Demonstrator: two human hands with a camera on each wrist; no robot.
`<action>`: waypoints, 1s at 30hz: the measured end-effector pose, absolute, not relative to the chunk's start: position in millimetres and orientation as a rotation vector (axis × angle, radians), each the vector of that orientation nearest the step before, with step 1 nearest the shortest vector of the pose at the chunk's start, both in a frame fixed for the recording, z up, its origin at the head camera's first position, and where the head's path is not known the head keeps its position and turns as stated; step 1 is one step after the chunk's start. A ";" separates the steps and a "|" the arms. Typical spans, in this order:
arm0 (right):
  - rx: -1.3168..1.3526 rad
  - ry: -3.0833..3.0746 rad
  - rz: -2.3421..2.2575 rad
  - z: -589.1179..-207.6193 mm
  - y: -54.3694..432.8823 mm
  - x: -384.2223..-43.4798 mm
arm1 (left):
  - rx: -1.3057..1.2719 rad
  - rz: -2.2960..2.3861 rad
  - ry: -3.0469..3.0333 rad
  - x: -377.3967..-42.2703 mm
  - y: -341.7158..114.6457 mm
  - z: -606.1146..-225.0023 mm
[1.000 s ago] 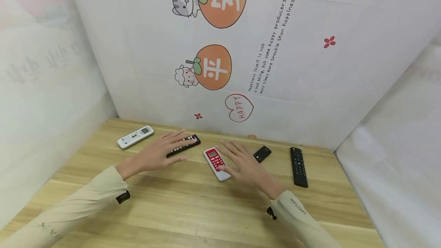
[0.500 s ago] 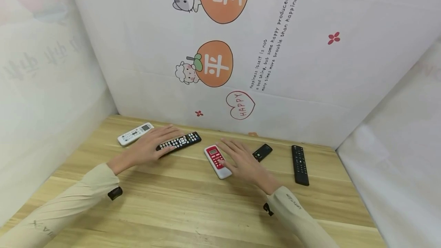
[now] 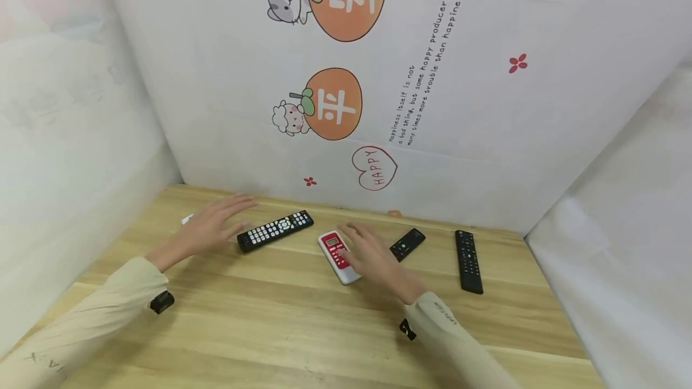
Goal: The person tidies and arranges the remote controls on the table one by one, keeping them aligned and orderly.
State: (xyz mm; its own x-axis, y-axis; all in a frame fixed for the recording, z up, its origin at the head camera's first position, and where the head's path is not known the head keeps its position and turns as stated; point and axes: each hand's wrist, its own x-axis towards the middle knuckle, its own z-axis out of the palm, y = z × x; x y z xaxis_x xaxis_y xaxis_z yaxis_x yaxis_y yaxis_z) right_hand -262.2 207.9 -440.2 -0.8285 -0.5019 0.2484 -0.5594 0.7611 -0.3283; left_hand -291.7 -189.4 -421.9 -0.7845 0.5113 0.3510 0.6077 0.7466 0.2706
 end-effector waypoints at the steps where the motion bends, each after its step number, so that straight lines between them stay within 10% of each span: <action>1: 0.837 -2.823 0.629 -441.5 205.9 -262.0 | -0.864 -0.553 -2.705 -292.2 -193.5 -423.0; 30: 0.309 -3.071 0.943 -450.3 180.6 -264.1 | -0.513 -0.699 -2.918 -327.9 -261.8 -441.3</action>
